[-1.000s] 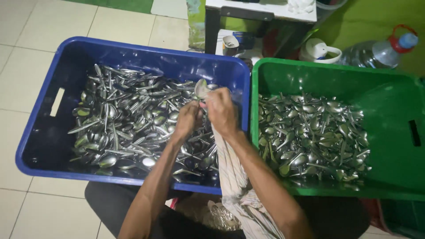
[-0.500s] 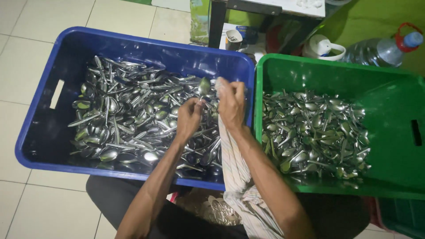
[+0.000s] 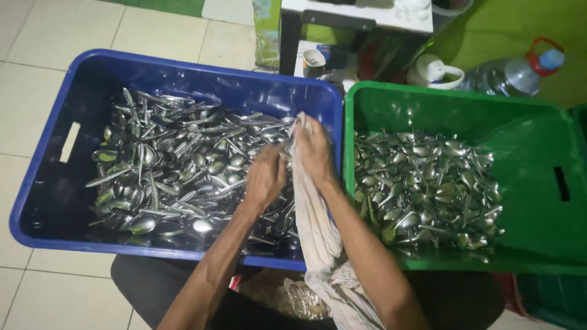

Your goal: Polishing metal spoons and forks with a cloth and sorting them into separate bins.

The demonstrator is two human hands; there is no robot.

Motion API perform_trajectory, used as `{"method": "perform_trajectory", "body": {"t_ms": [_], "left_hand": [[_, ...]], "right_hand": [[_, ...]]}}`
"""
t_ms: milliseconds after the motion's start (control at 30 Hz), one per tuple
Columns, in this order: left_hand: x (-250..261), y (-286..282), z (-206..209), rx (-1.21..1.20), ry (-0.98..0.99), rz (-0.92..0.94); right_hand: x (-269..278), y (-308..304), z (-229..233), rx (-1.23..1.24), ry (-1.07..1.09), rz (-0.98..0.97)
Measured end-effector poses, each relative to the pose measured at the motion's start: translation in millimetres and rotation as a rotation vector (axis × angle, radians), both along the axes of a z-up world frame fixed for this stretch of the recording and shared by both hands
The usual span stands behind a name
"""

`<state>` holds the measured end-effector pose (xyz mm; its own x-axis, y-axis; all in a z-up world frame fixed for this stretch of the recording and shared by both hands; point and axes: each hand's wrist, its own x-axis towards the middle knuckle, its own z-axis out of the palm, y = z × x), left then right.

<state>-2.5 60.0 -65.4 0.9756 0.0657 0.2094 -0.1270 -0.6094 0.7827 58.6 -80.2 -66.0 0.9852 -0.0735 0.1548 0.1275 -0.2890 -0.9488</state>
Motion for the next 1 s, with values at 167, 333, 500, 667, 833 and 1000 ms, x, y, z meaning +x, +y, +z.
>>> {"method": "perform_trajectory", "body": {"t_ms": [167, 333, 500, 667, 833, 1000], "left_hand": [[6.1, 4.7, -16.4, -0.14, 0.05, 0.078], [15.4, 5.9, 15.4, -0.7, 0.314, 0.083], [23.5, 9.8, 27.4, -0.946, 0.328, 0.152], [27.2, 14.6, 4.4, -1.279, 0.378, 0.062], [38.1, 31.5, -24.5, -1.162, 0.145, 0.179], [17.2, 12.2, 15.3, -0.686, 0.195, 0.1]], "right_hand": [[-0.4, 9.8, -39.8, -0.046, 0.046, 0.114], [-20.1, 21.6, -41.2, -0.123, 0.106, 0.31], [-16.5, 25.0, -34.8, -0.236, -0.133, 0.184], [-15.6, 42.9, -68.1, -0.653, -0.735, 0.409], [-33.5, 34.9, -65.5, -0.474, -0.404, 0.412], [-36.8, 29.6, -56.2, 0.245, 0.465, 0.445]]}}
